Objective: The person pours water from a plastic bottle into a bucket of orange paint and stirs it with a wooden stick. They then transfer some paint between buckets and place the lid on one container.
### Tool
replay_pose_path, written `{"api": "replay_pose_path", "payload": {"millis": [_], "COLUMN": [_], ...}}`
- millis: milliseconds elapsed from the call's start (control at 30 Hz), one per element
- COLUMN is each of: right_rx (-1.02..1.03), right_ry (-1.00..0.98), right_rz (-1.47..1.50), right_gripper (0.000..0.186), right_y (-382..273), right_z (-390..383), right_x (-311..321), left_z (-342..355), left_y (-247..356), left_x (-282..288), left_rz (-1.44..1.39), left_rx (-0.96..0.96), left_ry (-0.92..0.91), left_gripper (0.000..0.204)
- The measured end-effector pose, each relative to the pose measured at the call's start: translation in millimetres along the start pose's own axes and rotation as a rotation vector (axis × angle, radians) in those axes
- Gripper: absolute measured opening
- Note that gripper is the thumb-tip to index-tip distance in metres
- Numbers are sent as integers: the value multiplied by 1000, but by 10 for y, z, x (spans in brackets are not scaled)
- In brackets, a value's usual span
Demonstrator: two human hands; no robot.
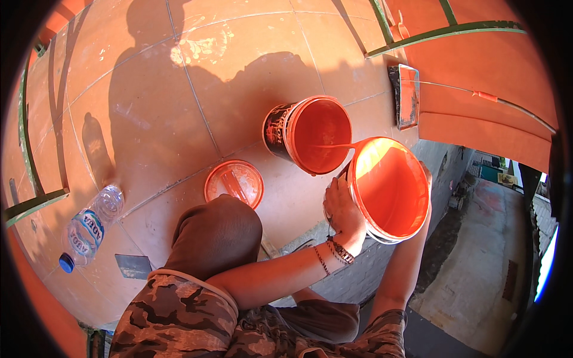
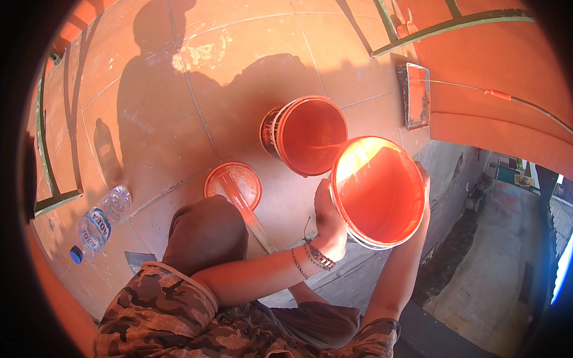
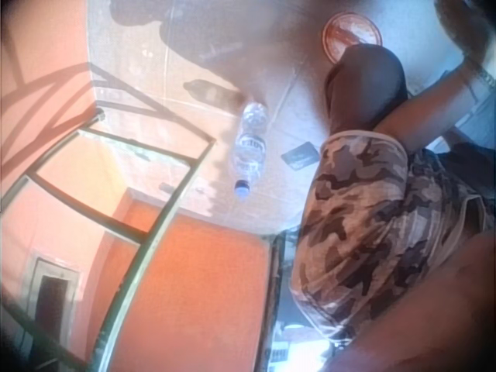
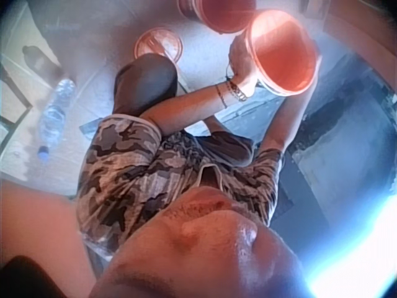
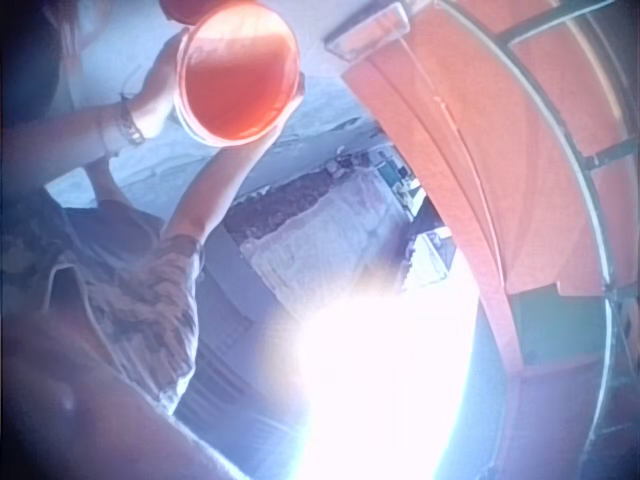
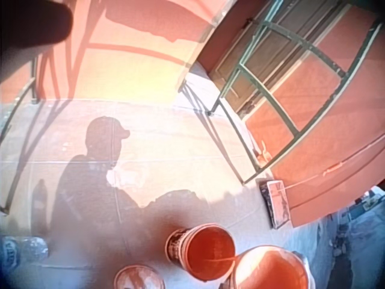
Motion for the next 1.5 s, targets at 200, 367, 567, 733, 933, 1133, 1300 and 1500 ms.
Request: {"api": "replay_pose_path", "payload": {"millis": [200,367,567,733,933,1133,1300,1500], "right_rx": [-114,-132,-27,-103,-143,-129,-110,-103], "right_ry": [150,114,63,110,110,109,91,61], "right_rz": [147,139,-1,104,159,119,115,134], "right_gripper": [19,18,17,18,18,19,19,20], "right_y": [-42,-57,-16,-39,-114,-62,-48,-22], "right_z": [-173,-160,-47,-105,-251,-125,-96,-57], "right_x": [-196,-214,-101,-159,-349,-199,-170,-128], "left_z": [9,7,24,48,17,-1,-6,12], "left_y": [32,97,24,-63,1,56,70,27], "left_x": [-2,9,-1,2,5,1,4,4], "left_rz": [27,-20,-5,-13,10,132,37,18], "left_rx": [14,18,36,34,54,43,26,23], "left_ry": [-8,7,-33,-41,-23,-27,-9,-13], "left_gripper": [44,43,42,43,46,48,46,44]}}
Point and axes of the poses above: each hand's wrist, its own z-axis towards the middle knuckle, its own x-axis out of the back of the hand, y = z × x, the point moved 5 cm from there along z, towards the middle knuckle
